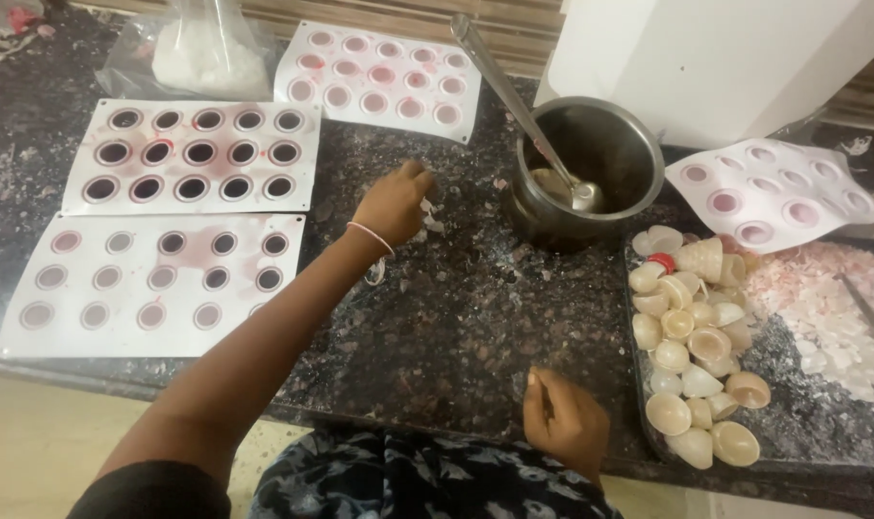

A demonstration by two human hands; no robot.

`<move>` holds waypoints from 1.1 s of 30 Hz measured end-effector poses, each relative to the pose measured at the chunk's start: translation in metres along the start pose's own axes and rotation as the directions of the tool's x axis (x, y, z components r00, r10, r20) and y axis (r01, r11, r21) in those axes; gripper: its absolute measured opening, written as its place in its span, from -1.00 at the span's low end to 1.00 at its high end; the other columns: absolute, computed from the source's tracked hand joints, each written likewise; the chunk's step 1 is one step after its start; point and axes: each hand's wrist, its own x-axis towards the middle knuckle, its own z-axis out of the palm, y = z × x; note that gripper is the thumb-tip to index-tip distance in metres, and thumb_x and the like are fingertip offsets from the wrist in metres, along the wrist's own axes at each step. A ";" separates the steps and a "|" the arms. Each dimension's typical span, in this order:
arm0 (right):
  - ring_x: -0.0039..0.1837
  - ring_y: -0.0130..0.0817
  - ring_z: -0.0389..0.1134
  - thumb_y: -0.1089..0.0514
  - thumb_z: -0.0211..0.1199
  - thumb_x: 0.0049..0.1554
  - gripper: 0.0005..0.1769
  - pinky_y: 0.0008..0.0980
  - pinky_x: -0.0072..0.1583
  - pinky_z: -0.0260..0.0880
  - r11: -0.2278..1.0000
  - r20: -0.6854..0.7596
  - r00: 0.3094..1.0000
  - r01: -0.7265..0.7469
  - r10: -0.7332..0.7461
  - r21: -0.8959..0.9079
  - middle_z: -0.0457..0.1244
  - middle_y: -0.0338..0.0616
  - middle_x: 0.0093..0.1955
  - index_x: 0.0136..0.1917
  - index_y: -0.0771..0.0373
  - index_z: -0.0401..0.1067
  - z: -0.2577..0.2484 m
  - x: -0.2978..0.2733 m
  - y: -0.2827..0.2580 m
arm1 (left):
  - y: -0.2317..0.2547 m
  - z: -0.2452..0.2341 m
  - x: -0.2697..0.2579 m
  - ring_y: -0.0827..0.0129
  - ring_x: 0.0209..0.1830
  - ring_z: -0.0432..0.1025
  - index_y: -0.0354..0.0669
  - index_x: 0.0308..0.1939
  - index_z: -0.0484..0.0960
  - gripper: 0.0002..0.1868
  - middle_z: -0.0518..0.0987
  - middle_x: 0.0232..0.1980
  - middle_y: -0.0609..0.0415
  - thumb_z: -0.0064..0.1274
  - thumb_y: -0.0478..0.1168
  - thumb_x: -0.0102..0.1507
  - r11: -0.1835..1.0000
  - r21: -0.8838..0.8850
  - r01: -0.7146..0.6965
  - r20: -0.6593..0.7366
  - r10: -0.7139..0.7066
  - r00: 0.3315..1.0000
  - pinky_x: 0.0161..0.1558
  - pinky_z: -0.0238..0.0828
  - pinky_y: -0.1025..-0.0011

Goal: Pouring melted wax into molds and preparing wax scraps for melting in a candle studio.

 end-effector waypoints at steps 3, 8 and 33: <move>-0.31 -0.20 0.42 0.20 0.34 0.09 -0.91 -0.28 -0.24 0.39 1.000 0.013 0.999 -0.031 0.031 0.000 0.41 -0.07 -0.26 -0.11 0.22 0.56 0.003 -0.001 0.006 | 0.020 -0.013 0.001 -0.01 -0.09 0.55 -0.18 -0.16 0.58 -0.75 0.62 -0.02 -0.17 -0.13 -0.38 0.12 0.990 -0.115 -0.075 -0.141 0.059 0.988 -0.08 0.51 0.09; -0.29 -0.14 0.42 0.16 0.34 0.09 -0.91 -0.22 -0.21 0.39 0.997 -0.006 0.997 0.079 -0.079 -0.002 0.40 -0.08 -0.27 -0.11 0.18 0.56 0.007 -0.003 0.017 | 0.069 -0.075 -0.002 -0.01 -0.24 0.55 -0.16 -0.21 0.61 -0.75 0.64 -0.27 -0.14 -0.02 -0.06 0.39 0.992 0.013 0.125 0.203 -0.125 0.971 -0.13 0.47 0.05; -0.19 -0.07 0.45 0.23 0.30 0.09 -0.89 -0.18 -0.17 0.43 0.808 0.243 0.817 0.386 -0.524 0.445 0.39 0.00 -0.20 -0.09 0.26 0.51 0.055 0.022 -0.097 | 0.133 -0.127 -0.226 0.13 -0.23 0.53 -0.15 0.05 0.56 -0.56 0.57 -0.18 0.03 0.17 -0.22 0.07 0.944 -0.247 0.216 -0.136 -0.255 0.957 -0.24 0.44 0.21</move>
